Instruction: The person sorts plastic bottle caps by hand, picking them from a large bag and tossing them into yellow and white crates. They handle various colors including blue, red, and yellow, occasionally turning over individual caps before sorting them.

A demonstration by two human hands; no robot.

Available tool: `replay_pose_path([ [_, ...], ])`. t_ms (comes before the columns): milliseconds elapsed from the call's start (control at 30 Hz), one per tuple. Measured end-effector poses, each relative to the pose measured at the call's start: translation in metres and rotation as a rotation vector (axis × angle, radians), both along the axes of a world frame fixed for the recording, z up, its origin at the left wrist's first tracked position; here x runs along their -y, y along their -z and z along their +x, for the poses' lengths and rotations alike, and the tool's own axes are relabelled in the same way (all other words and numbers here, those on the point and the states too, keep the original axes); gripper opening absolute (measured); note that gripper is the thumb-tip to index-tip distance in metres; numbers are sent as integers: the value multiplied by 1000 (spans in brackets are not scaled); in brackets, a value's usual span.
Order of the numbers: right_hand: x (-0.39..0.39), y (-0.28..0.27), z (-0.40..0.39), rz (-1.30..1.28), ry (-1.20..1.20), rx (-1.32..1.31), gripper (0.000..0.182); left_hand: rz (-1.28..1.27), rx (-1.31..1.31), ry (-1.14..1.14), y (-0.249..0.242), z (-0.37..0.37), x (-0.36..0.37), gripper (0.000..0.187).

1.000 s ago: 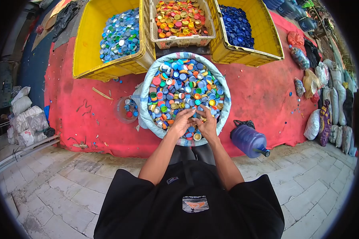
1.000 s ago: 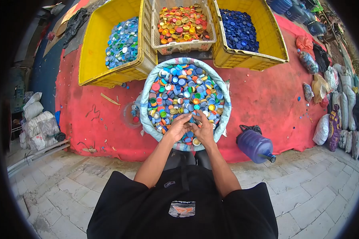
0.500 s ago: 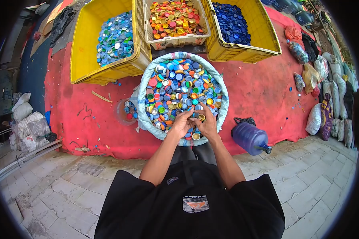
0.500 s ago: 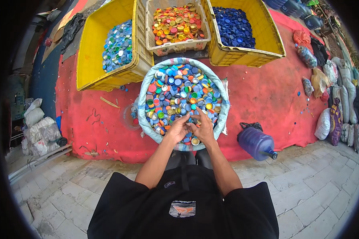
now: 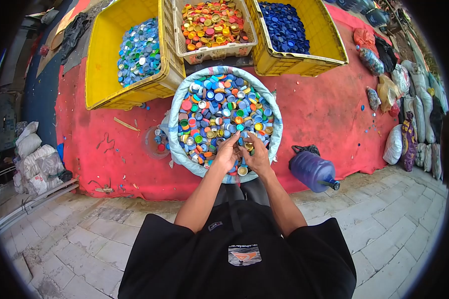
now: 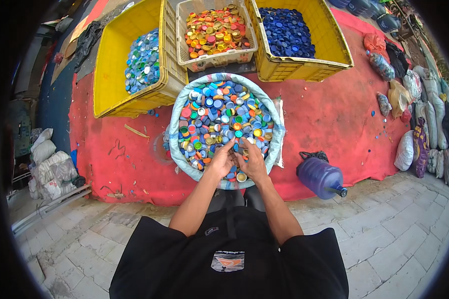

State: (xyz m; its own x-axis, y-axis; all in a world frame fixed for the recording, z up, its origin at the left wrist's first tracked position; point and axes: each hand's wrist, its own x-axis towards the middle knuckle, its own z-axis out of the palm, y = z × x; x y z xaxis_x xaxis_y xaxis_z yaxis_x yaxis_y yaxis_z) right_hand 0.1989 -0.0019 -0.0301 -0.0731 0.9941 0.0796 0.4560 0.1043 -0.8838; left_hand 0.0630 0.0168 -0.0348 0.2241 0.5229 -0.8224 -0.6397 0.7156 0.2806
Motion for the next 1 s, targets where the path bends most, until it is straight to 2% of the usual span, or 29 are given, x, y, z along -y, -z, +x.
replay_pose_path([
  [33,0,4,-1,-69,25,-83,61,13,1,3,-2,1,-2,27],
  [133,2,7,-3,-263,174,-478,55,128,-211,48,-8,8,-5,30],
  [233,-4,11,1,-564,290,-1198,53,406,-479,131,-24,17,-9,39],
  [267,-6,10,3,-688,303,-1235,47,493,-656,300,-32,15,-9,48],
  [367,-8,23,6,-786,282,-1428,41,597,-722,355,-33,19,-10,53],
  [500,-12,12,7,-824,476,-1340,39,449,-518,116,-22,15,-17,61],
  [533,-11,15,10,-821,503,-1318,42,452,-443,79,-23,12,-22,72],
  [633,-8,18,19,-818,501,-1295,43,470,-617,15,-27,-2,-40,79],
  [700,-5,19,25,-824,499,-1266,43,552,-785,111,-32,-24,-46,81],
  [733,-3,19,28,-827,498,-1251,44,527,-727,55,-32,-35,-45,69],
  [767,-1,20,28,-830,496,-1237,44,468,-794,22,-31,-46,-42,60],
  [833,-3,9,26,-845,542,-1180,39,450,-998,169,-27,-67,-30,50],
  [933,0,9,25,-850,583,-1093,36,364,-1252,487,-7,-86,0,47],
  [1000,3,10,26,-861,495,-1053,35,437,-1253,464,12,-79,25,51],
])
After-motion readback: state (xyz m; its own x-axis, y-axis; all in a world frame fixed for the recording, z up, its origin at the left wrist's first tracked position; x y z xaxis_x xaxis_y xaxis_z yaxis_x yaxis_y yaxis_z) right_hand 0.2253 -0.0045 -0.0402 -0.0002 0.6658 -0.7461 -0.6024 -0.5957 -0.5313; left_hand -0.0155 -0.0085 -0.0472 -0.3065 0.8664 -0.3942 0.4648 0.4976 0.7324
